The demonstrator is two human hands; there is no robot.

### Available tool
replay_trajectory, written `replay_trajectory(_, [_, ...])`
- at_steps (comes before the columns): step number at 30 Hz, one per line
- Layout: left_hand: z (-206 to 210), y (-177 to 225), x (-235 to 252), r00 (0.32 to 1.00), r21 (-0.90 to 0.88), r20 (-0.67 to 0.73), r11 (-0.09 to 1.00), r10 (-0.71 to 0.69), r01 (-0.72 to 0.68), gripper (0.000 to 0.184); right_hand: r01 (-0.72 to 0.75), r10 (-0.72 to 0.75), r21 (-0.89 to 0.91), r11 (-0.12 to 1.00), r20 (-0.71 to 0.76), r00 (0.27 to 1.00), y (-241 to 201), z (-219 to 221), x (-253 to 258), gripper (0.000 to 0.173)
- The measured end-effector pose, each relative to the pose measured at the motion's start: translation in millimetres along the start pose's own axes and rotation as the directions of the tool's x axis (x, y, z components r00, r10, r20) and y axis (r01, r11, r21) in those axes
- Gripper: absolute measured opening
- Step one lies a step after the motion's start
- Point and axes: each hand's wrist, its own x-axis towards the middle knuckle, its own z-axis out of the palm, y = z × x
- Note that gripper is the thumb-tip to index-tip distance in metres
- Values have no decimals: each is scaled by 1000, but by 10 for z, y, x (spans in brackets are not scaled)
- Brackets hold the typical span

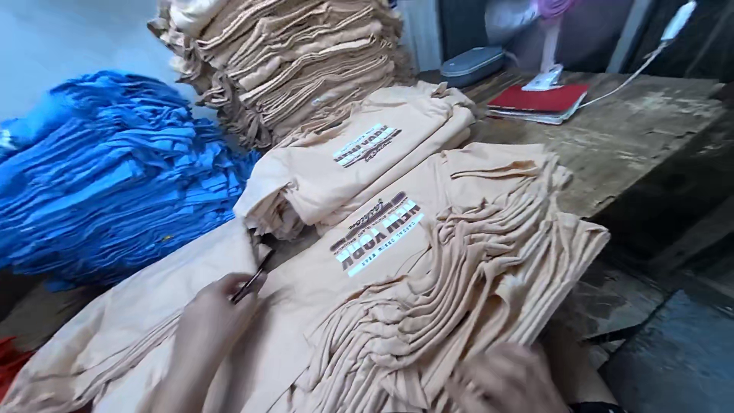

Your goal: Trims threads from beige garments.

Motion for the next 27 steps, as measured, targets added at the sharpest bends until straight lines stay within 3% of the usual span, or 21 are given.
replay_trajectory(3, [231, -406, 72, 968, -43, 179, 981, -176, 187, 58, -5, 4, 41, 999, 15, 1000, 688, -252, -88, 16])
replay_trajectory(5, [289, -487, 83, 941, -61, 235, 963, -243, 264, 75, -163, 159, -54, 985, -60, 985, 920, -631, -194, 18])
replay_trajectory(7, [301, -536, 67, 934, -76, 244, 955, -261, 287, 79, -460, 425, -255, 851, -182, 887, 1136, -954, -314, 23])
replay_trajectory(9, [342, -584, 102, 928, -68, 251, 951, -275, 300, 80, -673, 656, -307, 672, -174, 734, 1349, -1132, -390, 23])
replay_trajectory(12, [358, -528, 223, 918, -49, 282, 952, -278, 303, 77, -820, 805, -30, 571, -174, 567, 1298, -978, -206, 38])
replay_trajectory(14, [352, -492, 301, 908, -30, 314, 953, -278, 302, 76, -775, 829, 296, 558, -176, 530, 1196, -706, -48, 50])
replay_trajectory(16, [386, -527, 349, 901, -14, 330, 953, -281, 302, 79, -587, 796, 558, 587, -264, 544, 1248, -501, -15, 31])
replay_trajectory(17, [421, -556, 352, 899, -15, 333, 951, -285, 307, 82, -530, 774, 582, 617, -323, 545, 1335, -495, -76, 18])
replay_trajectory(19, [481, -587, 321, 902, -71, 326, 944, -283, 322, 86, -657, 762, 390, 645, -388, 518, 1548, -671, -357, 10])
replay_trajectory(21, [485, -552, 252, 908, -138, 293, 927, -299, 350, 86, -887, 825, -92, 452, -334, 455, 1675, -932, -651, 10])
replay_trajectory(22, [478, -529, 224, 906, -150, 287, 919, -313, 365, 86, -900, 857, -230, 370, -288, 427, 1672, -1013, -725, 17])
replay_trajectory(23, [480, -518, 213, 902, -148, 279, 913, -330, 380, 86, -882, 853, -279, 380, -262, 451, 1610, -1062, -747, 28])
replay_trajectory(24, [482, -504, 210, 898, -146, 272, 908, -345, 393, 85, -838, 803, -304, 452, -270, 531, 1485, -1066, -704, 34])
replay_trajectory(25, [490, -500, 207, 898, -148, 260, 904, -355, 400, 84, -767, 711, -306, 564, -291, 640, 1317, -1022, -611, 35])
replay_trajectory(27, [485, -483, 194, 896, -147, 240, 898, -374, 415, 83, -548, 508, -129, 827, -249, 825, 906, -834, -361, 34])
